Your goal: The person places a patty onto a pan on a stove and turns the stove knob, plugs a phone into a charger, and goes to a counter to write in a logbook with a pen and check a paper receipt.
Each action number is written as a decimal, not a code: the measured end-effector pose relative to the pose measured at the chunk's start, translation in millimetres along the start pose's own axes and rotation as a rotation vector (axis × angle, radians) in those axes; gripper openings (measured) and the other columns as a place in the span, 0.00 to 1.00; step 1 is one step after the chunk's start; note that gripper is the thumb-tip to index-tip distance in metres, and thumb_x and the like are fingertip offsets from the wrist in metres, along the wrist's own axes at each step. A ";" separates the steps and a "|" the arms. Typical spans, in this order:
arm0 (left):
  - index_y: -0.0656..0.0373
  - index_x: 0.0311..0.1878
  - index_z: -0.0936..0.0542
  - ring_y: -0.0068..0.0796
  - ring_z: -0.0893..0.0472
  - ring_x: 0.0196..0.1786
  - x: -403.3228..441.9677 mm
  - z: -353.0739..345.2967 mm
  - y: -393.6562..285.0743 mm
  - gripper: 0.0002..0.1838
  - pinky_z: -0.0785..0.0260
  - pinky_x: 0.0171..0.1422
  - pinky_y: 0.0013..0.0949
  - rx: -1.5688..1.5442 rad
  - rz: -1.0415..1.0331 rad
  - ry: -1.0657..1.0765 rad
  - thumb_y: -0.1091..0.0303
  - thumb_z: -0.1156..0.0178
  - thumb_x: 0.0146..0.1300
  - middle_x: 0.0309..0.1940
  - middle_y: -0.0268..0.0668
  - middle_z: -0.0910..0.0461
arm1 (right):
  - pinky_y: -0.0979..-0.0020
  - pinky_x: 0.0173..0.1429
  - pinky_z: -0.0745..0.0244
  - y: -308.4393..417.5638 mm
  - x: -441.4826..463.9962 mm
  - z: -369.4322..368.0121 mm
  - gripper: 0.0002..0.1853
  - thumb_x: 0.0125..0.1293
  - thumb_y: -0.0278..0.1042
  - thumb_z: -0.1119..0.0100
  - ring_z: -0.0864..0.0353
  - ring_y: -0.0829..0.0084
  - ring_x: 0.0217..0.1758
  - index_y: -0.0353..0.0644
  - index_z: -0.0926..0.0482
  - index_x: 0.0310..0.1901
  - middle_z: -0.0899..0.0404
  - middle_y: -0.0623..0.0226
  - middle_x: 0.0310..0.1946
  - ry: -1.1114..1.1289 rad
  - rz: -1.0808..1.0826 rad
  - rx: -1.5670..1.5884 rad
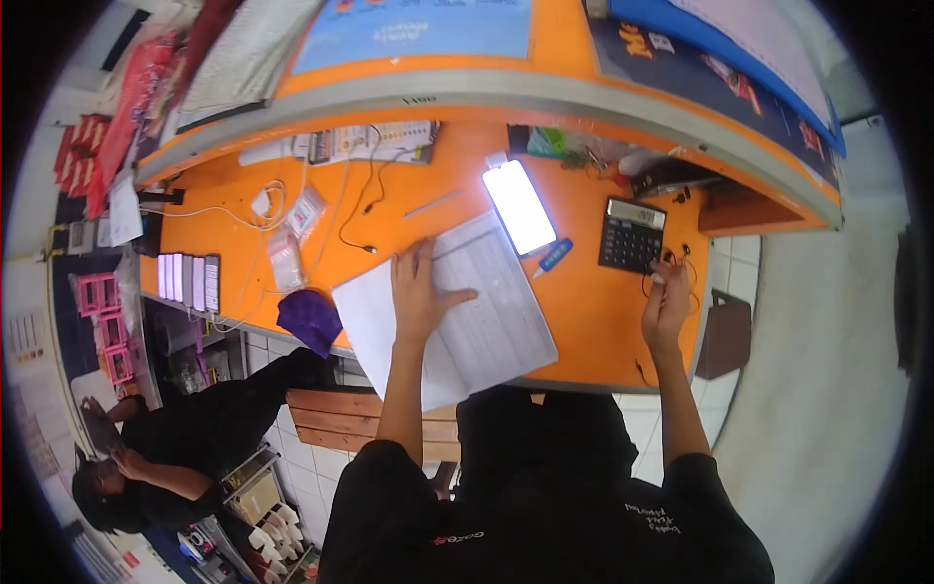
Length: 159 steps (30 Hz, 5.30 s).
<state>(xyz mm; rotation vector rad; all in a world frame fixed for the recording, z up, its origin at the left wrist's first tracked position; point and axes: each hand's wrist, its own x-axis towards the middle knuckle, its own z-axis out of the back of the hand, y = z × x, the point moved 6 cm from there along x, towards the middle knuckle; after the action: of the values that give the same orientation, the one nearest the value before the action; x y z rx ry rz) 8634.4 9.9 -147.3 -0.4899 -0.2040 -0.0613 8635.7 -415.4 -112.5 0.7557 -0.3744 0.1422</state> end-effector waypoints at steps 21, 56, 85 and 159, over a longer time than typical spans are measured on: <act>0.67 0.66 0.21 0.49 0.21 0.57 -24.9 -25.1 28.5 0.25 0.29 0.68 0.43 -0.104 -0.224 -0.238 0.66 0.30 0.70 0.54 0.51 0.21 | 0.60 0.39 0.19 54.9 -102.9 -106.0 0.09 0.72 0.39 0.33 0.13 0.62 0.38 0.45 0.17 0.48 0.17 0.66 0.38 0.228 0.563 -0.149; 0.55 0.42 0.26 0.33 0.21 0.50 40.2 -40.4 155.4 0.16 0.35 0.75 0.46 -1.821 -0.426 0.350 0.55 0.32 0.73 0.33 0.32 0.26 | 0.58 0.57 0.18 155.4 -48.8 -206.3 0.15 0.68 0.23 0.37 0.11 0.58 0.52 0.36 0.14 0.55 0.17 0.63 0.62 0.669 0.621 -0.204; 0.50 0.41 0.26 0.43 0.19 0.56 45.3 -38.1 166.3 0.18 0.34 0.74 0.46 -1.687 -0.462 0.449 0.60 0.22 0.63 0.36 0.34 0.20 | 0.63 0.33 0.21 89.4 -78.3 -154.7 0.08 0.73 0.30 0.34 0.14 0.61 0.30 0.42 0.21 0.48 0.18 0.60 0.36 0.368 0.535 -0.119; 0.53 0.42 0.25 0.40 0.18 0.55 45.9 -34.5 161.2 0.16 0.34 0.75 0.48 -1.702 -0.561 0.488 0.56 0.29 0.72 0.37 0.35 0.21 | 0.65 0.31 0.25 82.4 -66.5 -148.2 0.04 0.74 0.25 0.36 0.20 0.60 0.22 0.37 0.22 0.43 0.21 0.57 0.26 0.345 0.392 0.035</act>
<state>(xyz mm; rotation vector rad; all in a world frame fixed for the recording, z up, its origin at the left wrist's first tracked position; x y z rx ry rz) 8702.8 135.1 -241.7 -2.0658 0.2669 -0.9457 8594.4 -252.8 -183.5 0.6705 -0.1866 0.6414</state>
